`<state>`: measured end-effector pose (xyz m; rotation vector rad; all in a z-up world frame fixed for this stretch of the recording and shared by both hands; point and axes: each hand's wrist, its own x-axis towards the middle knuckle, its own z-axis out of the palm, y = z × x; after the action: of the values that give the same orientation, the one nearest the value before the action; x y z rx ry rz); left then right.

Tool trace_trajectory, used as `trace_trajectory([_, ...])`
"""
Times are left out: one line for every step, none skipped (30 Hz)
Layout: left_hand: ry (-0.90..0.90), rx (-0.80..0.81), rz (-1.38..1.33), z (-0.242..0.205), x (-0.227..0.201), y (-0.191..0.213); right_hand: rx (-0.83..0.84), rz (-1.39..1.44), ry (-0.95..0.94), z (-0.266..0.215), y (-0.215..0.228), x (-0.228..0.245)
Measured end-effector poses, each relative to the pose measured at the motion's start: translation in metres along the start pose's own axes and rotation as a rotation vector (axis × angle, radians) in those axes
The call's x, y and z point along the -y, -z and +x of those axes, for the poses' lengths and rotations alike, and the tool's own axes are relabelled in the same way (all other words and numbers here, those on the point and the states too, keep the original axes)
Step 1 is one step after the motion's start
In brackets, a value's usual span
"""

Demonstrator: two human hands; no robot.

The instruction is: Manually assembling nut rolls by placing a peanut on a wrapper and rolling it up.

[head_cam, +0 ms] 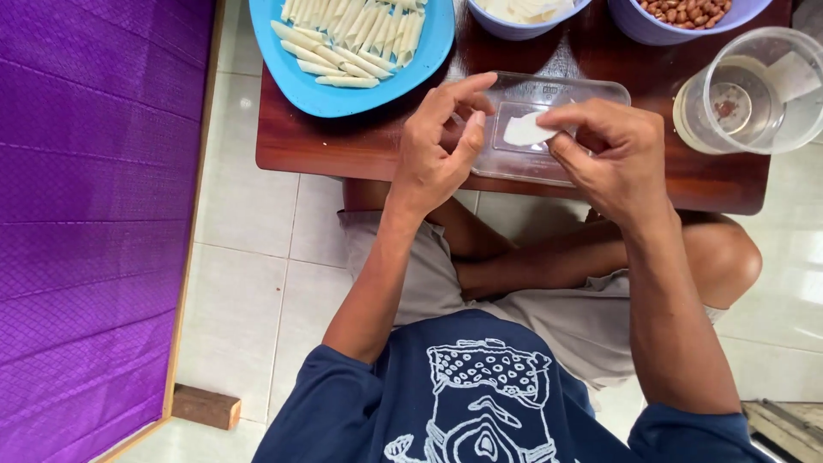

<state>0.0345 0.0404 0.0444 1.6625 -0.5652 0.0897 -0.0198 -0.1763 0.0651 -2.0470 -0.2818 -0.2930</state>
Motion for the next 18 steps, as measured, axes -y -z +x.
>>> trace_trajectory([0.004,-0.002,0.001,0.003,0.001,-0.001,0.004,0.003,-0.002,0.001,0.002,-0.007])
trace_trajectory([-0.025,0.007,0.021,0.006,0.002,-0.002,0.034,-0.096,-0.001,0.002,0.004,-0.013])
trace_trajectory([-0.048,0.021,0.039,0.008,0.004,-0.005,0.066,-0.193,-0.007,0.001,0.006,-0.021])
trace_trajectory([-0.038,0.024,0.039,0.009,0.008,-0.007,0.07,-0.189,-0.017,-0.006,0.007,-0.025])
trace_trajectory([-0.082,0.082,0.139,0.013,0.012,-0.009,-0.018,-0.133,-0.096,-0.009,0.008,-0.03])
trace_trajectory([-0.126,0.14,0.239,0.018,0.016,-0.011,-0.105,-0.075,-0.176,-0.012,0.01,-0.035])
trace_trajectory([-0.121,0.143,0.24,0.02,0.022,-0.014,-0.105,-0.072,-0.181,-0.01,0.013,-0.036])
trace_trajectory([-0.129,0.204,0.358,0.022,0.027,-0.016,-0.106,-0.041,-0.264,-0.008,0.015,-0.037])
trace_trajectory([-0.135,0.263,0.478,0.024,0.033,-0.017,-0.104,-0.009,-0.344,-0.004,0.017,-0.037])
trace_trajectory([-0.13,0.263,0.48,0.02,0.035,-0.02,-0.101,-0.006,-0.347,0.001,0.02,-0.033])
trace_trajectory([-0.122,0.283,0.511,0.021,0.038,-0.022,-0.035,0.04,-0.478,0.008,0.024,-0.029])
trace_trajectory([-0.113,0.303,0.541,0.022,0.041,-0.025,0.032,0.087,-0.609,0.016,0.028,-0.025])
trace_trajectory([-0.112,0.308,0.54,0.02,0.039,-0.028,0.03,0.089,-0.613,0.02,0.03,-0.024])
trace_trajectory([-0.096,0.247,0.566,0.018,0.038,-0.031,0.115,0.036,-0.632,0.024,0.032,-0.024])
trace_trajectory([-0.084,0.183,0.589,0.017,0.037,-0.035,0.199,-0.021,-0.648,0.03,0.034,-0.024])
trace_trajectory([-0.085,0.184,0.586,0.014,0.034,-0.037,0.197,-0.024,-0.65,0.03,0.033,-0.027])
trace_trajectory([-0.069,0.147,0.581,0.014,0.031,-0.039,0.223,-0.021,-0.612,0.032,0.034,-0.031])
trace_trajectory([-0.054,0.111,0.576,0.013,0.028,-0.041,0.249,-0.02,-0.575,0.035,0.034,-0.034])
